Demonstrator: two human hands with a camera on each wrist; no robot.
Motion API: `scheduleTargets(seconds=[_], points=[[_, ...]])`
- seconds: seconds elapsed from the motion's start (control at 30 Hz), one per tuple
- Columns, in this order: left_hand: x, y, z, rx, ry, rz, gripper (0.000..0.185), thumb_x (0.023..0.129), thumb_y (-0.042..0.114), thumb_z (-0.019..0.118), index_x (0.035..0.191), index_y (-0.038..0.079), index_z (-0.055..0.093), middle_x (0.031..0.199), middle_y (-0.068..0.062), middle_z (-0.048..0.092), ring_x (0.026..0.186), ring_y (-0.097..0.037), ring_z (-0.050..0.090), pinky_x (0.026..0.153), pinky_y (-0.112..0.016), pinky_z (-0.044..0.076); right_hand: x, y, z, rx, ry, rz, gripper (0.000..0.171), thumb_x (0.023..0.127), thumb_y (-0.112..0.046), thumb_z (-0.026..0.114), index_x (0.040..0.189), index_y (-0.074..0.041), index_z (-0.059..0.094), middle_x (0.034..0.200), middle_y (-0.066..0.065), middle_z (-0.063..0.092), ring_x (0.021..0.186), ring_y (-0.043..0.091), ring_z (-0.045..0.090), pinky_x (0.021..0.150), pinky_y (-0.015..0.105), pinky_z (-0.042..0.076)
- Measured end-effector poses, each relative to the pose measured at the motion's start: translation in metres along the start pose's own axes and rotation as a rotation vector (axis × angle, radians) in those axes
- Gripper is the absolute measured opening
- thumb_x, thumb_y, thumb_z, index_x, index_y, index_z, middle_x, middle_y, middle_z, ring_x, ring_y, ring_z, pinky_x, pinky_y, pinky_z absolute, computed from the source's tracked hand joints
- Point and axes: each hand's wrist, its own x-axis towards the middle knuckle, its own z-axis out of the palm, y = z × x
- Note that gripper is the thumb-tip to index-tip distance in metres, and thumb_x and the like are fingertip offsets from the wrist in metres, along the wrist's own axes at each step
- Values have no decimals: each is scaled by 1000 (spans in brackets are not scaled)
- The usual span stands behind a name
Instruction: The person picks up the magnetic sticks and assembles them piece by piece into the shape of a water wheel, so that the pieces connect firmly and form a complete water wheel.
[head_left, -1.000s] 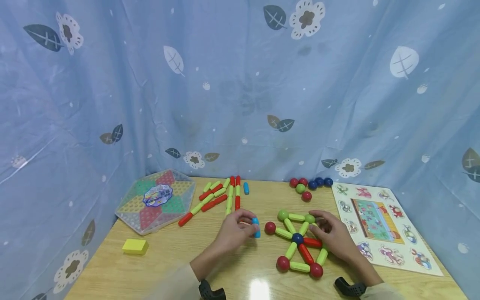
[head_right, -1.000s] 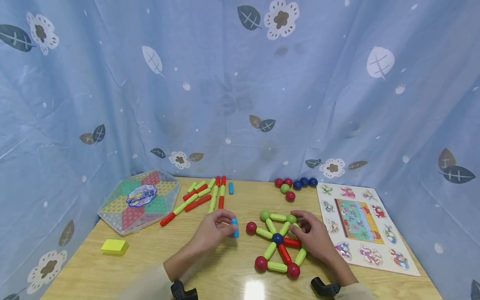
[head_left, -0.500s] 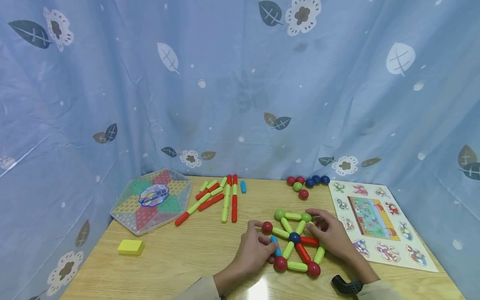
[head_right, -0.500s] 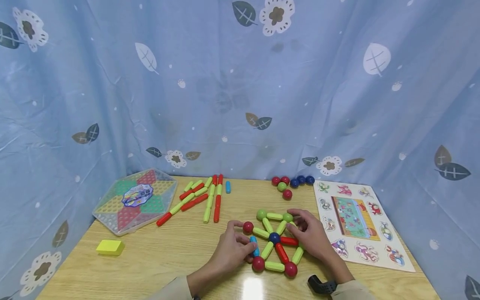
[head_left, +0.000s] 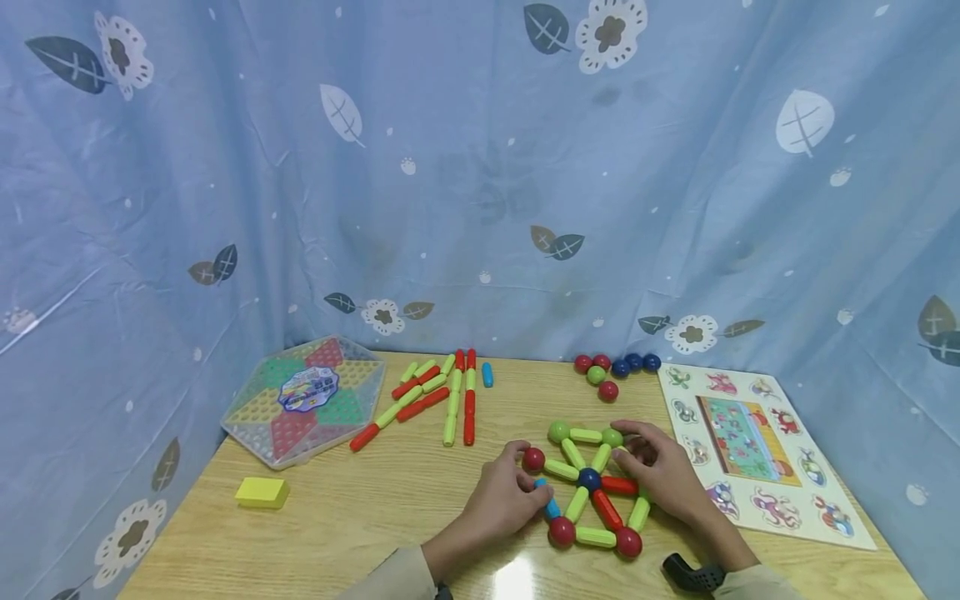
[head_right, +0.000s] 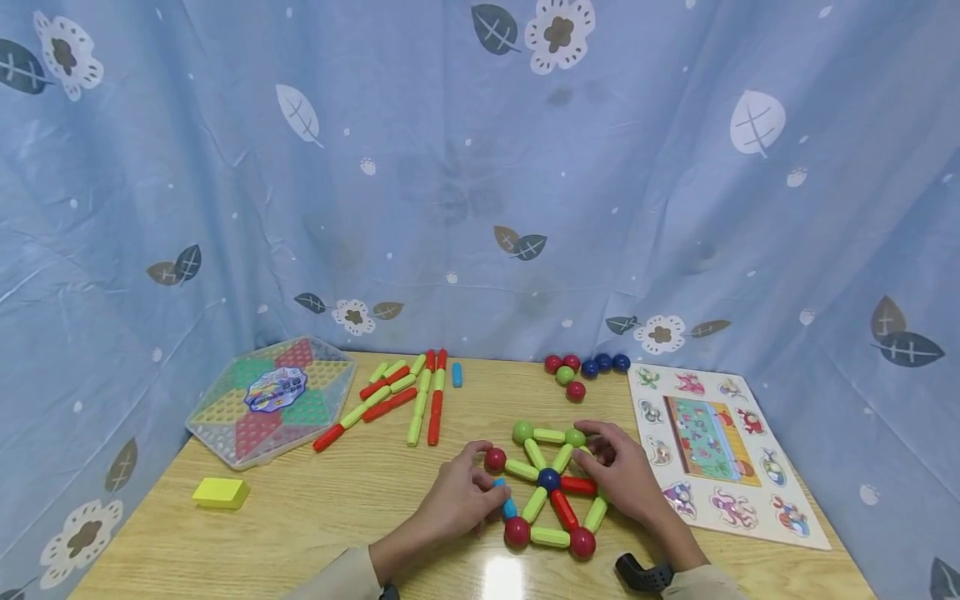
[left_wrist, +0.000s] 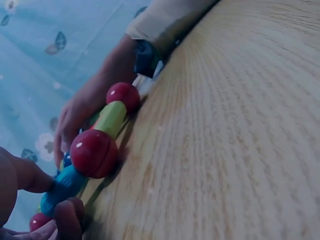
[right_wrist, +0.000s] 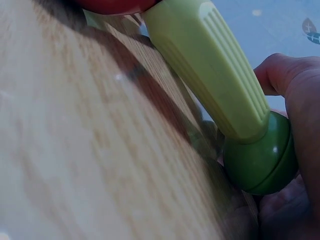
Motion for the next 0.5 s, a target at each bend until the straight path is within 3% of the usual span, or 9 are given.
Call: scheduleTargets(seconds=[0.13,0.37,0.5], points=[[0,-2,-2,17,5,25,75,95,23,85,156,-1,47,89,4,77,76,-7,71,78,-31,60,0,2,1,-13,2,-5,41,103,-19,78,143,-15,69,113,5,71,84,7,62,70,25,52],[-2,-6,-1,-70,21,14,69,93,22,87,150,3,52,91,2,77,66,-11,70,65,-26,56,0,3,1,-26,-6,-6,40,104,-21,77,143,-14,69,112,5,71,85,8,63,71,26,53],[-4,-9,1,-74,29,12,65,93,23,87,147,6,54,91,4,76,72,-8,70,68,-24,55,0,5,2,-33,-3,-7,40,104,-21,77,143,-13,69,109,4,70,83,8,63,70,26,53]])
